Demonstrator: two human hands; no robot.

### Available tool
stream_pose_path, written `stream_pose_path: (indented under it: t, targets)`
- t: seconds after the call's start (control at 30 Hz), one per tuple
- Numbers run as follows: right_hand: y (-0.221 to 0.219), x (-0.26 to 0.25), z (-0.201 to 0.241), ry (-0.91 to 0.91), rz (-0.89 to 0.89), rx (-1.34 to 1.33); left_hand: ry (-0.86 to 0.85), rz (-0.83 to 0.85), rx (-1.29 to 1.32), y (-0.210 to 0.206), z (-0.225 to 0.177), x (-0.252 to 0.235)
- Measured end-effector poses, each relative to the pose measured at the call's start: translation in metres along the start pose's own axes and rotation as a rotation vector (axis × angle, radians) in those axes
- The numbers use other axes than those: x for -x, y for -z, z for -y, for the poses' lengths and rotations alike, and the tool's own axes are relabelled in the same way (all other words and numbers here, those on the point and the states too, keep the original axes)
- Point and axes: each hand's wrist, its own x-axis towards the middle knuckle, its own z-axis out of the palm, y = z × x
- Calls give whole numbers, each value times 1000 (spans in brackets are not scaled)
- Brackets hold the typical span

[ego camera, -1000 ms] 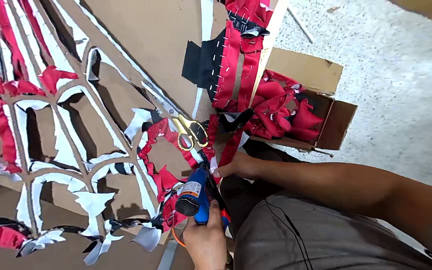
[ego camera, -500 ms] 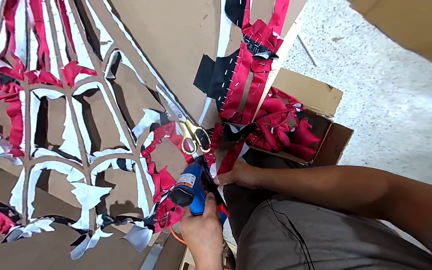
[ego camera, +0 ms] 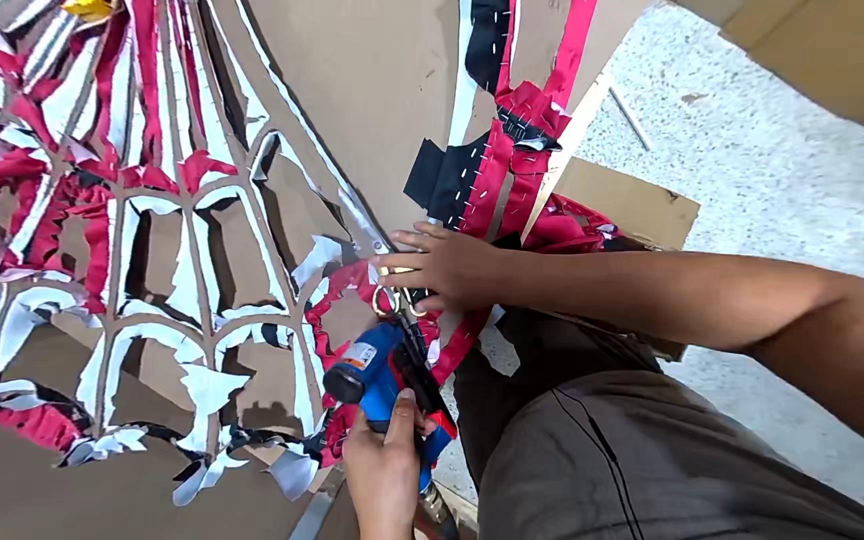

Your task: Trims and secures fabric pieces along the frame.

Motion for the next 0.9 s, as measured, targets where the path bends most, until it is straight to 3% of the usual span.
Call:
stream_pose_path:
  t: [0.23,0.9]
  targets:
    - [-10,23,-22,-156,-285,31,58,-52,-88,-15,-12,-14]
    - [-13,22,-24,-183,-293,2,43,-90,-121,-24,-43,-48]
